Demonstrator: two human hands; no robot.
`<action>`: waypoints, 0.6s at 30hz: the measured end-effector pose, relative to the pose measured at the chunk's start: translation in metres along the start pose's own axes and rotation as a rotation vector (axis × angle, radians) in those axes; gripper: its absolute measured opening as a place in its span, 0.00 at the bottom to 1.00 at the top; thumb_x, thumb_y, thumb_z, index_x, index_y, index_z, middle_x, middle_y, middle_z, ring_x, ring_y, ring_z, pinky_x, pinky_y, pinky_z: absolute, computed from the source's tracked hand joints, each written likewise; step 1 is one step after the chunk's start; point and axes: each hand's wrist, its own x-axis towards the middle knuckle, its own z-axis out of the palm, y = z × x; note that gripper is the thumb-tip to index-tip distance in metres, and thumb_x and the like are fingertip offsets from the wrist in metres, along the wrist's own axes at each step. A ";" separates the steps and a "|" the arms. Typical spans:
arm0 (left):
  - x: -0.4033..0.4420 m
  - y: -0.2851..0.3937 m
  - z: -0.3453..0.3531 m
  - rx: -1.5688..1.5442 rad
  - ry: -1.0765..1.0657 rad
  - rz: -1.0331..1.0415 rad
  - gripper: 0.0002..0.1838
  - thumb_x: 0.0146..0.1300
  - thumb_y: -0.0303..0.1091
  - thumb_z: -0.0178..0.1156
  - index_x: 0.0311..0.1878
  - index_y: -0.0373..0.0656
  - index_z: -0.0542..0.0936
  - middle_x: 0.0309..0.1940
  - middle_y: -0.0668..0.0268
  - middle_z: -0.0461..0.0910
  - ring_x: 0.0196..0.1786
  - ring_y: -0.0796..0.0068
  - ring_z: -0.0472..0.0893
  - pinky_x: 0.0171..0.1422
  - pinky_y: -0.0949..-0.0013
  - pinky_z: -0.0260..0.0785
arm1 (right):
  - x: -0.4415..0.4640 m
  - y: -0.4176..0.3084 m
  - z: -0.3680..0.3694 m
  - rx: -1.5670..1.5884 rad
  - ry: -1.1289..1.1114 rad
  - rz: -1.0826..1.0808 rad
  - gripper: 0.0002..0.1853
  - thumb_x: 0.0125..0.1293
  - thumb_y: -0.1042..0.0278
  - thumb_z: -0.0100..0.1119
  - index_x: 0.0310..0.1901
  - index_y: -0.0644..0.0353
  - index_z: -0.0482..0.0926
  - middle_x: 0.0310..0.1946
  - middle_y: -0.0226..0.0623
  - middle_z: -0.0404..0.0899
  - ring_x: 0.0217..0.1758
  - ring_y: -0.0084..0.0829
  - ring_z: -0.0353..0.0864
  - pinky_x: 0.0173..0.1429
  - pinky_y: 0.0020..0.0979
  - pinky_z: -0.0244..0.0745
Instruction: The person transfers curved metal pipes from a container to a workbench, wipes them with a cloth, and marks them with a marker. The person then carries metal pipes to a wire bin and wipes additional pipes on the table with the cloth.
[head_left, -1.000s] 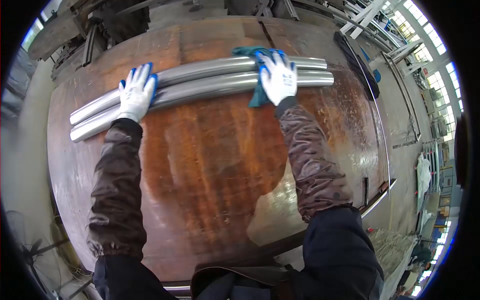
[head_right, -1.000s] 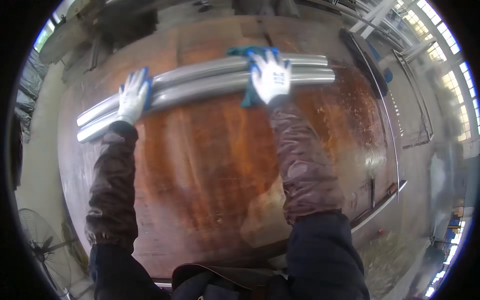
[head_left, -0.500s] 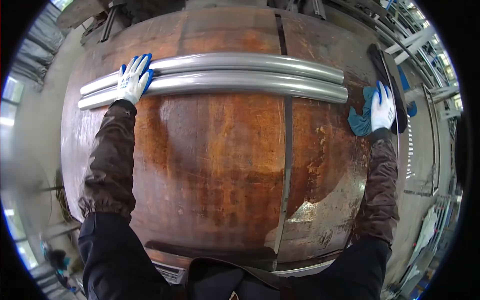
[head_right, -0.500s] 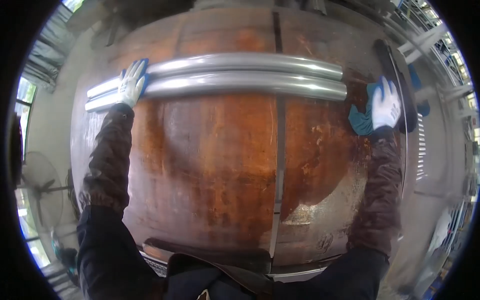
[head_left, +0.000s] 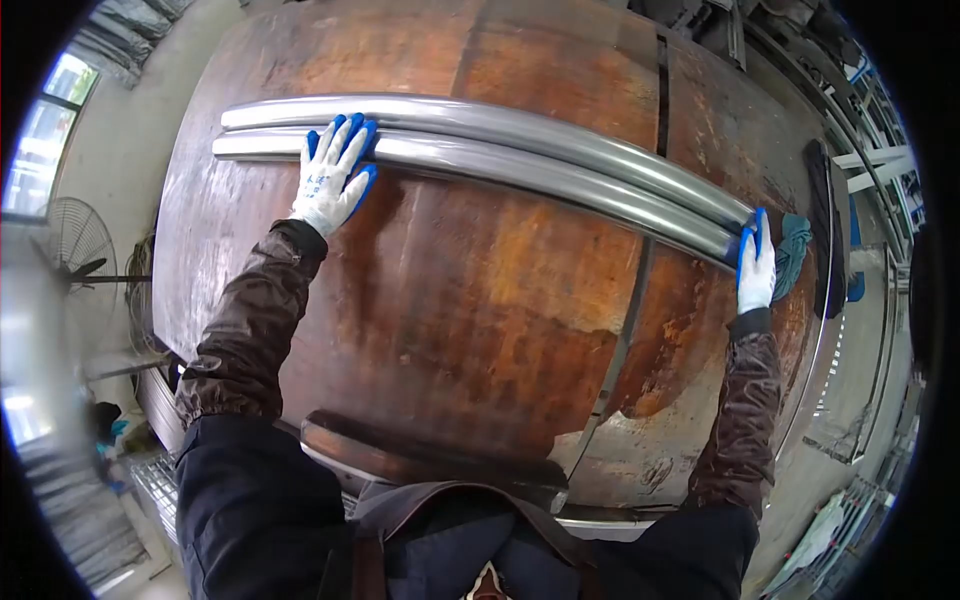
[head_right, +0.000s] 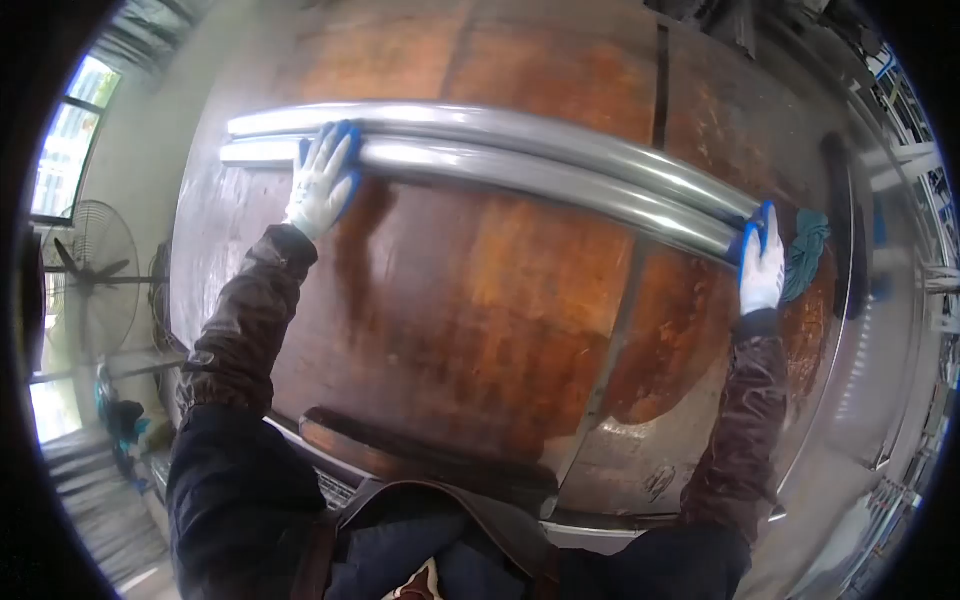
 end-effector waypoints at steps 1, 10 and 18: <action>-0.039 -0.003 0.002 -0.025 0.067 -0.028 0.32 0.70 0.48 0.49 0.76 0.53 0.63 0.77 0.65 0.61 0.79 0.57 0.58 0.80 0.45 0.41 | -0.008 -0.017 -0.005 -0.077 0.043 -0.068 0.28 0.76 0.58 0.48 0.74 0.57 0.63 0.68 0.50 0.70 0.66 0.46 0.74 0.69 0.36 0.67; -0.131 -0.109 0.010 0.022 0.147 -0.309 0.31 0.72 0.46 0.48 0.78 0.54 0.61 0.78 0.63 0.57 0.79 0.58 0.57 0.80 0.44 0.41 | -0.072 -0.037 0.018 -0.312 0.211 -0.098 0.28 0.74 0.55 0.50 0.74 0.47 0.64 0.69 0.54 0.67 0.65 0.54 0.73 0.68 0.43 0.69; -0.213 -0.162 0.002 0.076 0.104 -0.448 0.31 0.74 0.47 0.46 0.78 0.54 0.60 0.78 0.62 0.57 0.79 0.59 0.57 0.80 0.43 0.38 | -0.139 -0.033 0.012 -0.407 0.221 0.089 0.29 0.74 0.50 0.47 0.75 0.39 0.62 0.70 0.56 0.64 0.66 0.58 0.71 0.68 0.46 0.69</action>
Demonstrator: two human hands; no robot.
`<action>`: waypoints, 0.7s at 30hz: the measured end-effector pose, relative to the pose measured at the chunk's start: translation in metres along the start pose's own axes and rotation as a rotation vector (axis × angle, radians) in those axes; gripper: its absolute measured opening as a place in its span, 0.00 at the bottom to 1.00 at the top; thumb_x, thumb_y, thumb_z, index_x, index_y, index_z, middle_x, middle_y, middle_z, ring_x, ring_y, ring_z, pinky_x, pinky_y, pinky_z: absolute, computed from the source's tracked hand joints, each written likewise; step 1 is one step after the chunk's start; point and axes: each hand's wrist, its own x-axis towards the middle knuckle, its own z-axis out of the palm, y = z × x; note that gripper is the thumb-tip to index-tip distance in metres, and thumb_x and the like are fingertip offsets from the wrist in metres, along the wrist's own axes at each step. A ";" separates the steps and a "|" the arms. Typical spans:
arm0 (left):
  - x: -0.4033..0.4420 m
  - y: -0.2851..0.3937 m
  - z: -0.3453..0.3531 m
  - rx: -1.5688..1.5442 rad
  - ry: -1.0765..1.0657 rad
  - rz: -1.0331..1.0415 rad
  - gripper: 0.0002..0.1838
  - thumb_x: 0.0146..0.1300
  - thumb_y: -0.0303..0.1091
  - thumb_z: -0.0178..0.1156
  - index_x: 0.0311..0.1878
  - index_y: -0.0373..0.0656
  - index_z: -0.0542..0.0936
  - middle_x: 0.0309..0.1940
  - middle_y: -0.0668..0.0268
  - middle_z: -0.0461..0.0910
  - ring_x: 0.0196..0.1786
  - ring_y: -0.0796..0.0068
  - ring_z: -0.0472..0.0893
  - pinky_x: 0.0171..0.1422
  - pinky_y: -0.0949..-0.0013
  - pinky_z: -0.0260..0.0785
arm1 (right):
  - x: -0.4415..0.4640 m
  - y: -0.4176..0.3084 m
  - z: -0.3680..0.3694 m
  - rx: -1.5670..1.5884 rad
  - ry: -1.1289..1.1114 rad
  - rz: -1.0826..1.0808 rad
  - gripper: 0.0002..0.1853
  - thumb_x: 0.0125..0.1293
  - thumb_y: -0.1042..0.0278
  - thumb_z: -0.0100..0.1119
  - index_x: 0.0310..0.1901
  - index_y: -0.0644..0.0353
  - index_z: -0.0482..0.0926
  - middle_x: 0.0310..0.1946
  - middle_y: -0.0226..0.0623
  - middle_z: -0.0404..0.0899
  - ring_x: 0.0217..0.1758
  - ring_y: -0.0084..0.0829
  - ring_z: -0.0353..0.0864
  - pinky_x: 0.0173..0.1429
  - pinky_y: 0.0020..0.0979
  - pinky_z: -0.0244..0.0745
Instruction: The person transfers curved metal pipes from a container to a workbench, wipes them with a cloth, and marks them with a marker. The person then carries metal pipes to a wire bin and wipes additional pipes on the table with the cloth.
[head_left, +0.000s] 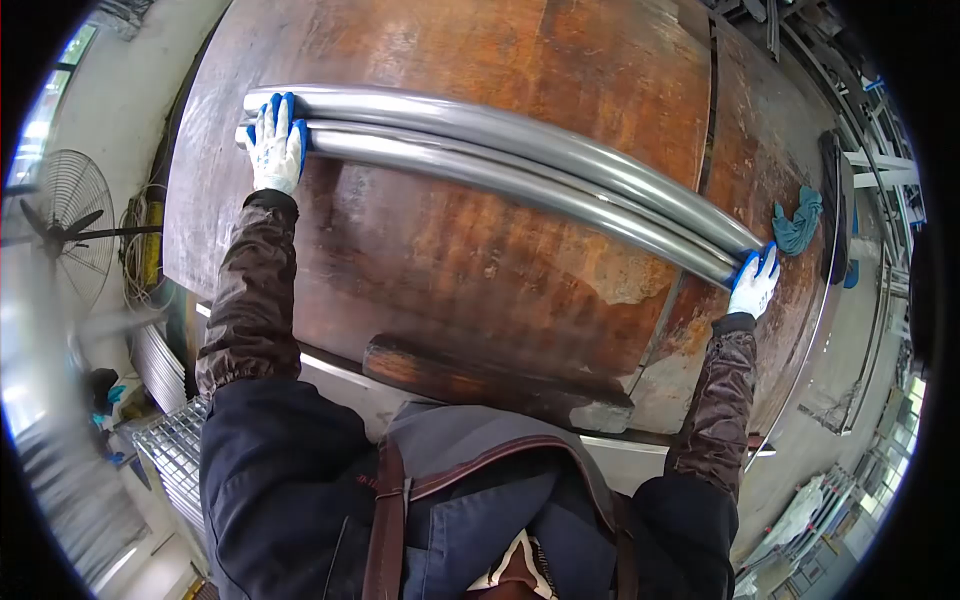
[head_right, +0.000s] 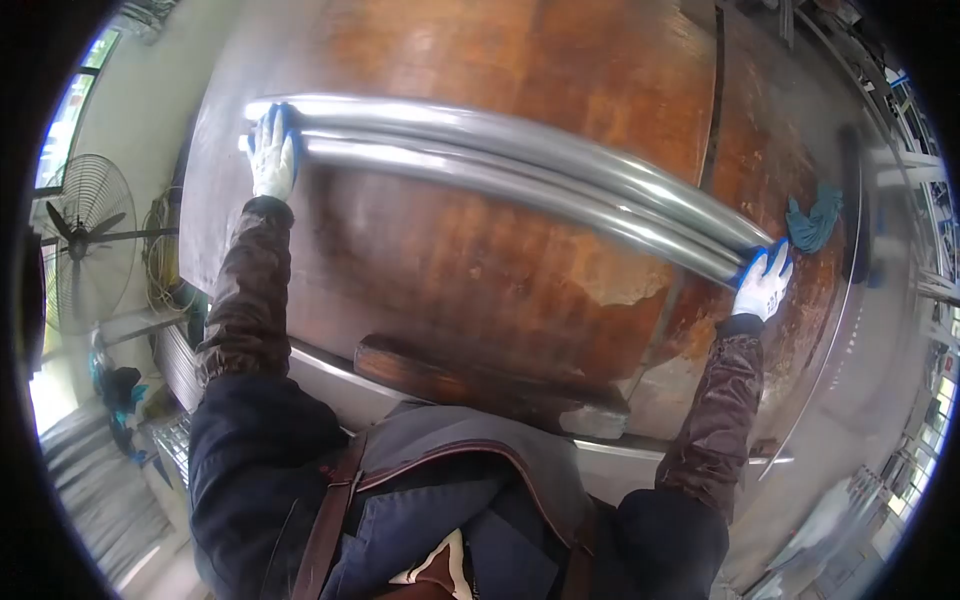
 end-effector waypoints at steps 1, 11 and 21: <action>-0.003 -0.009 0.000 0.028 0.007 0.002 0.31 0.74 0.48 0.46 0.78 0.55 0.60 0.78 0.61 0.57 0.79 0.58 0.57 0.80 0.42 0.38 | -0.007 0.001 -0.003 -0.020 -0.018 0.037 0.29 0.75 0.49 0.46 0.75 0.39 0.61 0.70 0.56 0.64 0.66 0.58 0.71 0.68 0.46 0.68; -0.050 -0.049 -0.009 -0.010 0.085 0.030 0.31 0.74 0.50 0.45 0.78 0.55 0.60 0.78 0.60 0.57 0.79 0.55 0.55 0.80 0.43 0.35 | -0.067 -0.013 -0.027 -0.151 -0.012 0.194 0.30 0.76 0.42 0.39 0.77 0.34 0.57 0.74 0.53 0.59 0.70 0.59 0.66 0.71 0.50 0.65; -0.060 -0.034 -0.021 -0.030 0.078 -0.049 0.32 0.73 0.51 0.45 0.78 0.54 0.60 0.78 0.58 0.58 0.78 0.52 0.56 0.80 0.43 0.36 | -0.065 -0.031 -0.011 -0.375 -0.035 0.335 0.31 0.75 0.34 0.32 0.77 0.26 0.54 0.77 0.39 0.56 0.76 0.52 0.59 0.71 0.60 0.61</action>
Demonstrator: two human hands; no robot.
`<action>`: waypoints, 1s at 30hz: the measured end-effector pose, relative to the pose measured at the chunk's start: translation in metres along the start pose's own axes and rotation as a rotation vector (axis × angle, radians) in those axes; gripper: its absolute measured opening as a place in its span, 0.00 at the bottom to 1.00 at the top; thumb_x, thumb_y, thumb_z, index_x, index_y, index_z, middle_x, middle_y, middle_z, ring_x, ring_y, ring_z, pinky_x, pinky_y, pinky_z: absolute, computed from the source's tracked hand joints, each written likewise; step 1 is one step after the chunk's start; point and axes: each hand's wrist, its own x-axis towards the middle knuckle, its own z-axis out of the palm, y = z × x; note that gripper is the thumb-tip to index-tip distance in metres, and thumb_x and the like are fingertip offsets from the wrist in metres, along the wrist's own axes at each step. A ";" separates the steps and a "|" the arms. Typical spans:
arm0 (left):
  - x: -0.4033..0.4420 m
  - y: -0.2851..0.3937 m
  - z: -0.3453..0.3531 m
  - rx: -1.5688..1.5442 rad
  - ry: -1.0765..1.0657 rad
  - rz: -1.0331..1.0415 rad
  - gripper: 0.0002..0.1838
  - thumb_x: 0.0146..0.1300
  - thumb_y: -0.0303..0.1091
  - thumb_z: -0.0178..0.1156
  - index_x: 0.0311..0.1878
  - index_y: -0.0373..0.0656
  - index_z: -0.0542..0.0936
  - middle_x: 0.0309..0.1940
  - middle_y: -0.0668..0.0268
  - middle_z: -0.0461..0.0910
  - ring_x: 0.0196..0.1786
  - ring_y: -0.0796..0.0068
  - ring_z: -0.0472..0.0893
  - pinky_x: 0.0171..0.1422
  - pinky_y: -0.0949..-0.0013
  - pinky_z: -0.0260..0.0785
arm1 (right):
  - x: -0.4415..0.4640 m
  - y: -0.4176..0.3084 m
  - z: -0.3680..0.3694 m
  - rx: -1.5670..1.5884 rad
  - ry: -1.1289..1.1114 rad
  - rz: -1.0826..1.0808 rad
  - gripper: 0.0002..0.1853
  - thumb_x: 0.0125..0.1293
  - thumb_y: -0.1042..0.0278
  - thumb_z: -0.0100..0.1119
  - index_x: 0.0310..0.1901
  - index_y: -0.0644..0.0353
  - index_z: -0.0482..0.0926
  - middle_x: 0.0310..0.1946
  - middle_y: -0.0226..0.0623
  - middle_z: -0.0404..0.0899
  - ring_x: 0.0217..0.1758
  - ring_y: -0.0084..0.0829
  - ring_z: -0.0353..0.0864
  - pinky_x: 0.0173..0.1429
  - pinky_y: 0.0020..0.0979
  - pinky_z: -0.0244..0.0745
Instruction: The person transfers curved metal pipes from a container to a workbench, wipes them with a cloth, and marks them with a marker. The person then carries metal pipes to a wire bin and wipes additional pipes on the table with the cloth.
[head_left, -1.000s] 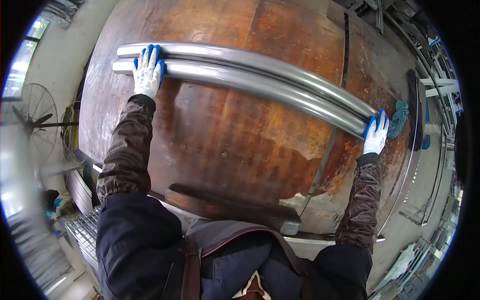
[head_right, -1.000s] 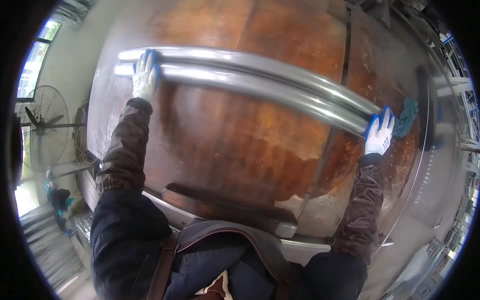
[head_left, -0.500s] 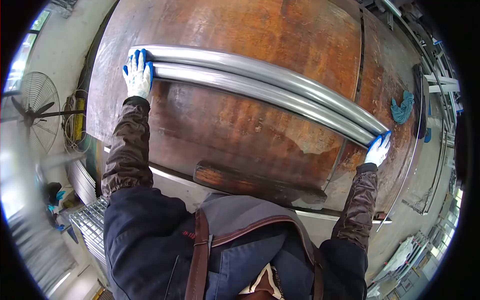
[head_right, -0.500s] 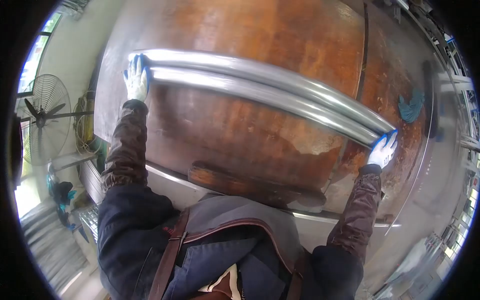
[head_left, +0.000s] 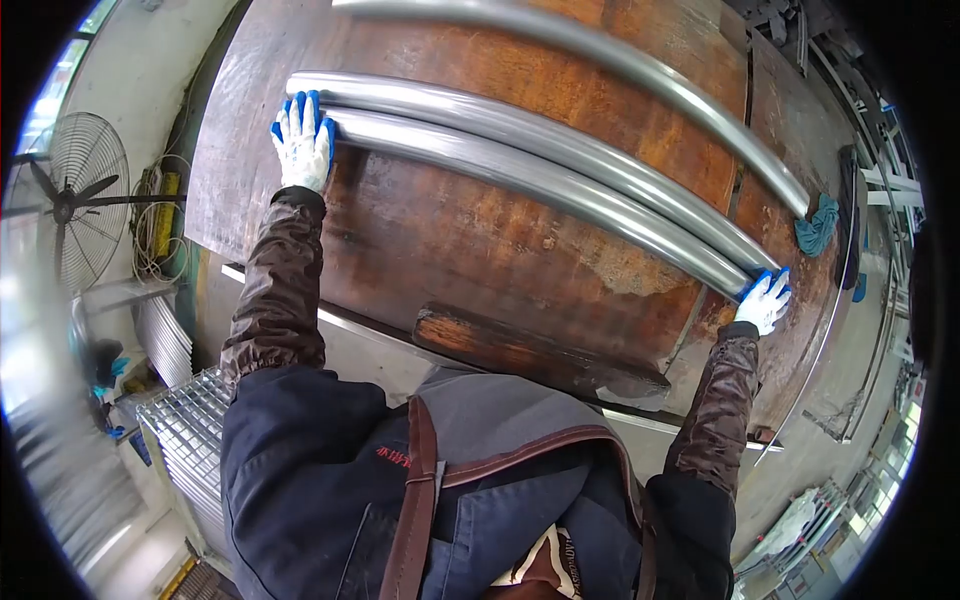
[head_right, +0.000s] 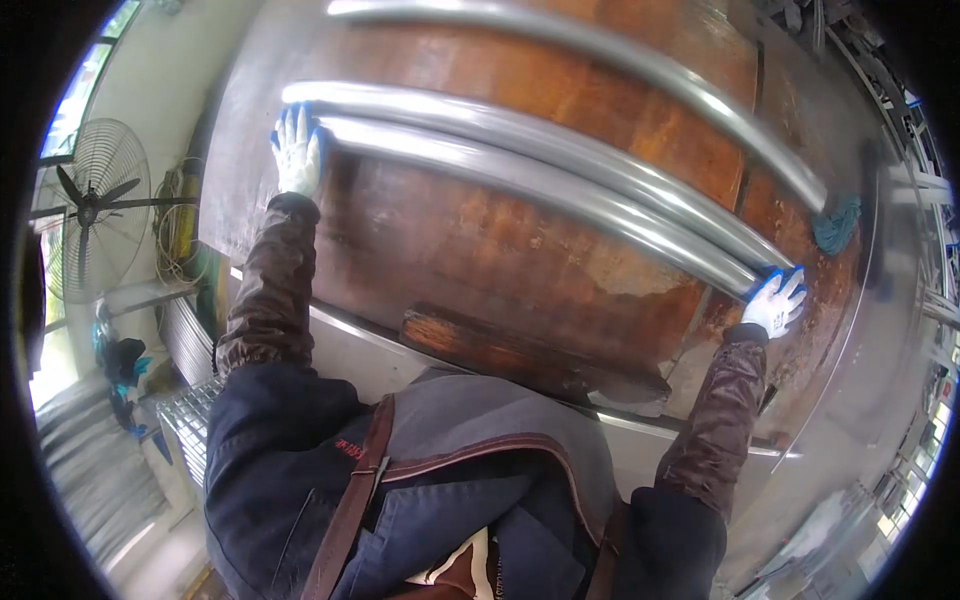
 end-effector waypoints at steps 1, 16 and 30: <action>0.001 0.001 -0.001 -0.007 0.003 0.002 0.32 0.73 0.51 0.45 0.78 0.54 0.60 0.78 0.57 0.58 0.78 0.52 0.56 0.80 0.42 0.37 | 0.003 0.001 0.000 -0.001 -0.013 0.001 0.31 0.74 0.34 0.32 0.77 0.25 0.53 0.78 0.38 0.56 0.76 0.51 0.59 0.71 0.61 0.60; 0.001 0.215 -0.060 -0.212 -0.367 0.311 0.31 0.56 0.54 0.53 0.57 0.43 0.79 0.58 0.54 0.79 0.63 0.46 0.74 0.73 0.32 0.50 | -0.001 -0.004 -0.017 -0.016 -0.134 0.042 0.29 0.75 0.36 0.32 0.76 0.22 0.53 0.79 0.37 0.53 0.76 0.48 0.61 0.69 0.67 0.59; 0.050 0.265 -0.004 -0.441 0.049 0.459 0.30 0.55 0.53 0.55 0.58 0.46 0.78 0.59 0.61 0.77 0.60 0.56 0.74 0.67 0.50 0.59 | -0.011 0.028 0.012 0.106 0.016 -0.193 0.29 0.78 0.43 0.36 0.77 0.35 0.57 0.73 0.49 0.62 0.68 0.56 0.70 0.67 0.53 0.69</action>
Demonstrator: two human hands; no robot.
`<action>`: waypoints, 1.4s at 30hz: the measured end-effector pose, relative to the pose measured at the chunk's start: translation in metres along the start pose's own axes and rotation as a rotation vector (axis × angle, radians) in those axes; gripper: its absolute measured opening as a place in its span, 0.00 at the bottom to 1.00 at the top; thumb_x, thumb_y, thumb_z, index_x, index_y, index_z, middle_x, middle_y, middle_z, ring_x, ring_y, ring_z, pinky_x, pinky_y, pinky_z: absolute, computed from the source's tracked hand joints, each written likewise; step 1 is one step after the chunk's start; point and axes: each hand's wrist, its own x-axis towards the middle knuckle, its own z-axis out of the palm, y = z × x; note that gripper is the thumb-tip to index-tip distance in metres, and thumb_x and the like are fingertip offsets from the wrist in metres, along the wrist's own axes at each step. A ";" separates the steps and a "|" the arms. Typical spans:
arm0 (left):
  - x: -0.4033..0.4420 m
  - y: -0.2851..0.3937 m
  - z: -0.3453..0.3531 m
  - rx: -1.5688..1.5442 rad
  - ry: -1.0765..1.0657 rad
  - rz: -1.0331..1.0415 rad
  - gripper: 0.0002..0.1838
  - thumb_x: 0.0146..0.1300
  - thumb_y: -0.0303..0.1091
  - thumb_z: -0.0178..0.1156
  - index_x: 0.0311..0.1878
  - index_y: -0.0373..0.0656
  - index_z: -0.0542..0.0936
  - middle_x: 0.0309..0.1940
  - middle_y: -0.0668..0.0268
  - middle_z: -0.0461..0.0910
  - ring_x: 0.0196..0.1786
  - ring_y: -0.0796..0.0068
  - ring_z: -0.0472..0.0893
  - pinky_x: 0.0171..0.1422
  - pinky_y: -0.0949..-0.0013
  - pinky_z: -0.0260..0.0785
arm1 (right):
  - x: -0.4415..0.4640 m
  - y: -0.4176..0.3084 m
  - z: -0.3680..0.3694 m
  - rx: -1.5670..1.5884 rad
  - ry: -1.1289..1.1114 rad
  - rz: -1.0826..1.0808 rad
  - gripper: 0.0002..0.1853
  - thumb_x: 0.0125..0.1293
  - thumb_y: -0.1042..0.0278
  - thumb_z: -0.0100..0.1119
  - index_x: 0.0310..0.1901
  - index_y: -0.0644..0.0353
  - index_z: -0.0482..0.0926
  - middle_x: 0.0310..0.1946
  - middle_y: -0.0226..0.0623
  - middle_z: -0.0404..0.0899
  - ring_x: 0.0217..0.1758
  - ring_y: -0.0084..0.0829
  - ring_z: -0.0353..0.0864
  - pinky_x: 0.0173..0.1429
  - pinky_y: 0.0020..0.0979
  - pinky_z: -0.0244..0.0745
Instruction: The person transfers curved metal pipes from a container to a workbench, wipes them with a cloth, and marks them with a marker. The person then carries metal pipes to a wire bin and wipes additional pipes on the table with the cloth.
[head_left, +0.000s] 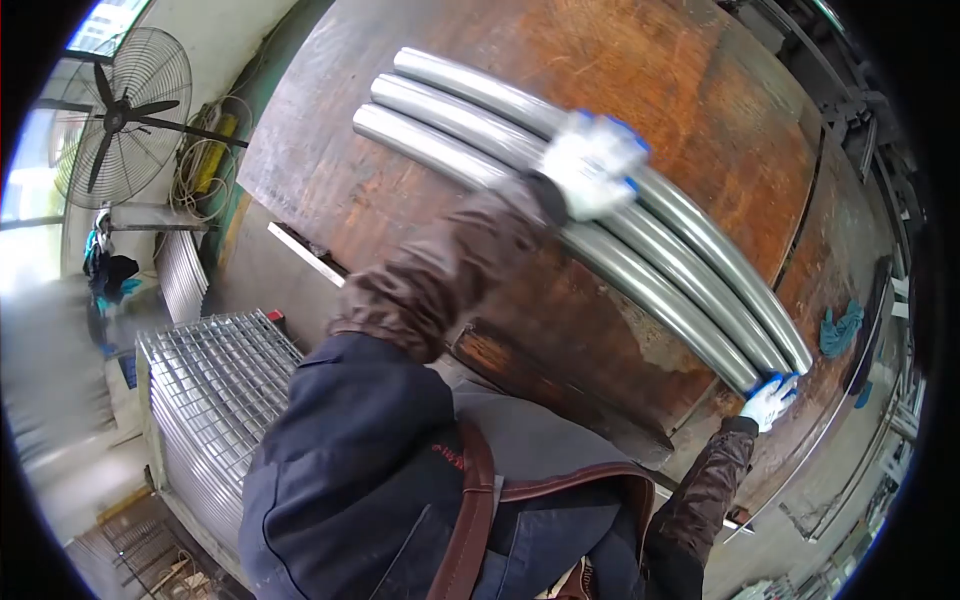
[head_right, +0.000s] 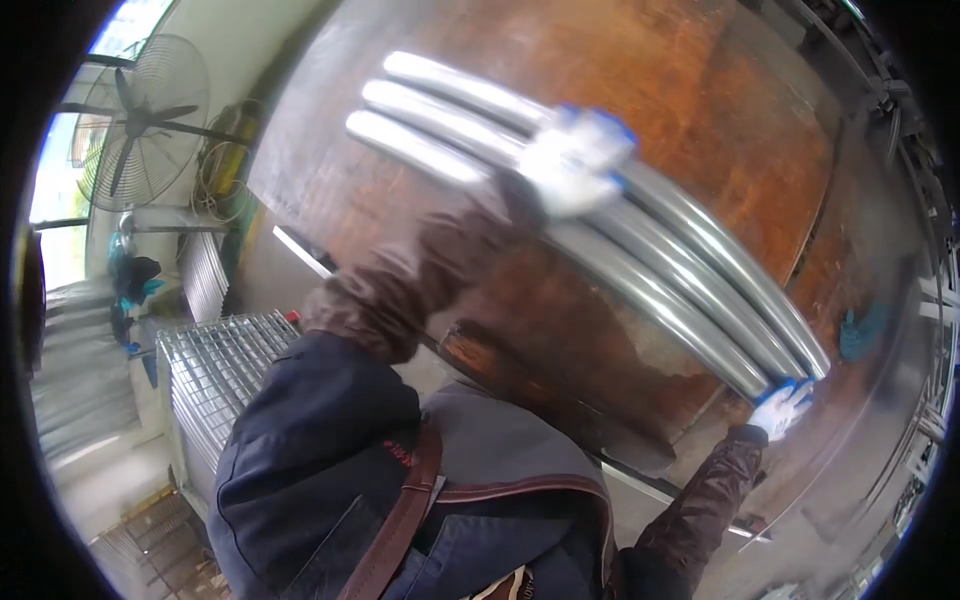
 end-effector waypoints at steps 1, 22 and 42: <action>-0.007 -0.032 -0.029 0.019 -0.137 -0.115 0.32 0.57 0.56 0.54 0.60 0.45 0.78 0.60 0.60 0.77 0.62 0.55 0.74 0.72 0.48 0.56 | 0.000 0.003 -0.001 0.014 0.018 -0.023 0.29 0.78 0.43 0.37 0.77 0.36 0.57 0.73 0.49 0.62 0.67 0.56 0.70 0.68 0.52 0.69; -0.186 -0.153 -0.138 0.370 -0.463 -0.562 0.33 0.75 0.48 0.41 0.81 0.58 0.49 0.82 0.63 0.46 0.82 0.57 0.48 0.81 0.43 0.35 | 0.227 0.162 0.067 0.196 0.201 -0.097 0.49 0.57 0.22 0.58 0.77 0.35 0.57 0.71 0.61 0.58 0.68 0.64 0.66 0.69 0.50 0.68; -0.220 -0.031 -0.142 0.307 -0.007 -0.916 0.34 0.69 0.36 0.54 0.77 0.44 0.60 0.74 0.53 0.63 0.73 0.52 0.65 0.78 0.58 0.53 | 0.106 0.092 -0.048 0.383 -0.254 -0.440 0.39 0.59 0.41 0.60 0.72 0.42 0.67 0.73 0.50 0.61 0.72 0.57 0.63 0.72 0.53 0.62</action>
